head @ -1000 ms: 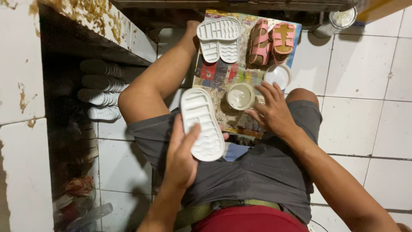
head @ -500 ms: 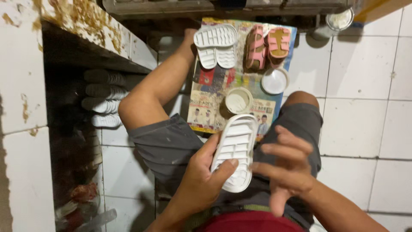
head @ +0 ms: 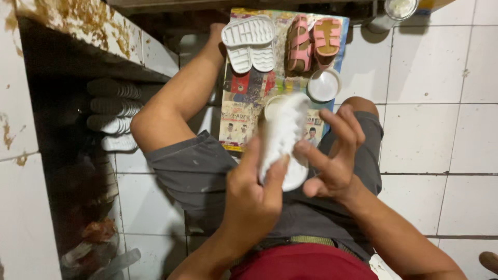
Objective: The person sits on the floor of a shoe workshop and assembles children's sandals. They hold a pink sandal upper, apply white glue from a bowl onto it and onto white rubber soles by hand, press the sole and upper together, and place the finished pairs on the board beside them.
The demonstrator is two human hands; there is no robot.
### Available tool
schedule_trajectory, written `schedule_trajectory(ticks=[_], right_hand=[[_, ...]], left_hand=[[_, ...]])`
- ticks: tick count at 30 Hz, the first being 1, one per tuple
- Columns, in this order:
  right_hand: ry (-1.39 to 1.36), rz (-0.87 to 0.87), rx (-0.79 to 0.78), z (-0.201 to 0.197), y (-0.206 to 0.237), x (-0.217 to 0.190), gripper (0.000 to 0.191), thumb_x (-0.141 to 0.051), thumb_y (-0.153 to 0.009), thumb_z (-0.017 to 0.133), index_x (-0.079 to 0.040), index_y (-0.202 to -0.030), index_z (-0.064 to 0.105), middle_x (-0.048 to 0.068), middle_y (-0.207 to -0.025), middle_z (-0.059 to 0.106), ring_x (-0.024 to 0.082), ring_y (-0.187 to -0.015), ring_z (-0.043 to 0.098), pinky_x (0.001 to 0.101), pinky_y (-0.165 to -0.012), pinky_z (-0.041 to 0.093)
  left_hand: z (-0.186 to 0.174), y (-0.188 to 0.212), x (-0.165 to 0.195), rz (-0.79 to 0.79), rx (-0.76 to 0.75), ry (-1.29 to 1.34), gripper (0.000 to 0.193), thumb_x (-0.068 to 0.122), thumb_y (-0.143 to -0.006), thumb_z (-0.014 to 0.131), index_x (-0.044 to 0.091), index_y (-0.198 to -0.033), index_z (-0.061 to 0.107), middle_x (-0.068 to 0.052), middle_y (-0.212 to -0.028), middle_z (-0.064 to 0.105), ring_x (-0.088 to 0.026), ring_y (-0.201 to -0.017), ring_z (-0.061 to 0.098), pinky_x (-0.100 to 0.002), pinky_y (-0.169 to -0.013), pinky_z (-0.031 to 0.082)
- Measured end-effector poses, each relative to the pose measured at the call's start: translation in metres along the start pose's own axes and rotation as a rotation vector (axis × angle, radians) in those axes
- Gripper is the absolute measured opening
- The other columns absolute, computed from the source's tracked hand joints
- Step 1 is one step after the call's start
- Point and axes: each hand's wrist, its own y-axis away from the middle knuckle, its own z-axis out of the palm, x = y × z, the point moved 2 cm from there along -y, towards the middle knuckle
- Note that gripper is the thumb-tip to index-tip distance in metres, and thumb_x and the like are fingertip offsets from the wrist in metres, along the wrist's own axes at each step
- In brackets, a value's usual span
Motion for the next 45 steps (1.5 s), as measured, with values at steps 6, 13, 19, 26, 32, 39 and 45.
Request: schedule_trajectory(ticks=[6,13,19,26,32,39,45], right_hand=[[-0.097,0.046,0.014,0.019,0.011,-0.029,0.071,-0.071,-0.106,0.037,-0.013,-0.134,0.067,0.026,-0.159,0.028,0.037,-0.155,0.015,0.0525,-0.131,0.005],[-0.36,0.224,-0.209,0.012,-0.012,-0.042,0.069,-0.064,-0.105,0.046,-0.004,-0.137,0.058,0.027,-0.161,0.029,0.042,-0.155,0.021,0.0549,-0.13,0.014],[-0.283,0.265,-0.152,0.0,0.0,-0.041,0.06,-0.063,-0.107,0.04,-0.017,-0.131,0.072,0.022,-0.169,0.027,0.038,-0.159,0.022,0.0552,-0.133,0.015],[0.192,0.189,-0.35,0.009,0.018,-0.026,0.084,-0.083,-0.099,0.031,-0.025,-0.152,0.061,0.034,-0.169,0.005,0.049,-0.159,-0.001,0.0616,-0.132,-0.004],[0.465,0.12,-0.494,0.006,-0.002,-0.025,0.093,-0.09,-0.087,0.036,-0.032,-0.157,0.056,0.033,-0.168,0.009,0.046,-0.156,0.002,0.0644,-0.122,-0.007],[0.383,0.036,-0.518,0.018,0.014,-0.018,0.093,-0.092,-0.085,0.04,-0.031,-0.153,0.056,0.03,-0.165,0.014,0.047,-0.153,0.006,0.0688,-0.119,-0.009],[0.356,0.037,-0.518,0.027,0.002,-0.015,0.095,-0.092,-0.079,0.043,-0.033,-0.153,0.057,0.028,-0.168,0.014,0.046,-0.156,0.005,0.067,-0.121,-0.006]], left_hand=[[0.01,-0.004,-0.002,0.004,0.155,0.503,0.045,-0.004,-0.109,0.052,-0.002,-0.15,0.033,-0.021,-0.138,0.056,-0.021,-0.123,0.06,-0.035,-0.106,0.053],[0.009,-0.007,-0.008,0.017,0.277,0.687,0.055,-0.007,-0.103,0.048,-0.002,-0.151,0.022,-0.029,-0.139,0.057,-0.033,-0.125,0.064,-0.045,-0.105,0.056],[0.004,-0.001,-0.02,-0.051,0.13,0.808,0.056,0.001,-0.104,0.048,0.001,-0.152,0.02,-0.026,-0.144,0.054,-0.032,-0.133,0.06,-0.045,-0.117,0.048],[-0.008,0.002,-0.045,-0.504,-0.145,1.009,0.053,0.033,-0.112,0.033,0.003,-0.155,0.04,-0.015,-0.143,0.057,-0.024,-0.128,0.061,-0.042,-0.109,0.048],[-0.01,-0.003,-0.074,-0.539,-0.159,1.105,0.049,0.027,-0.113,0.039,-0.001,-0.153,0.041,-0.02,-0.137,0.06,-0.03,-0.123,0.062,-0.048,-0.104,0.052],[-0.009,-0.008,-0.087,-0.517,-0.148,1.086,0.054,0.019,-0.11,0.041,0.001,-0.16,0.033,-0.015,-0.15,0.052,-0.025,-0.135,0.055,-0.04,-0.115,0.044],[-0.007,-0.001,-0.087,-0.528,-0.131,1.053,0.057,0.017,-0.108,0.04,0.007,-0.162,0.029,-0.013,-0.155,0.048,-0.024,-0.138,0.052,-0.04,-0.116,0.041]])
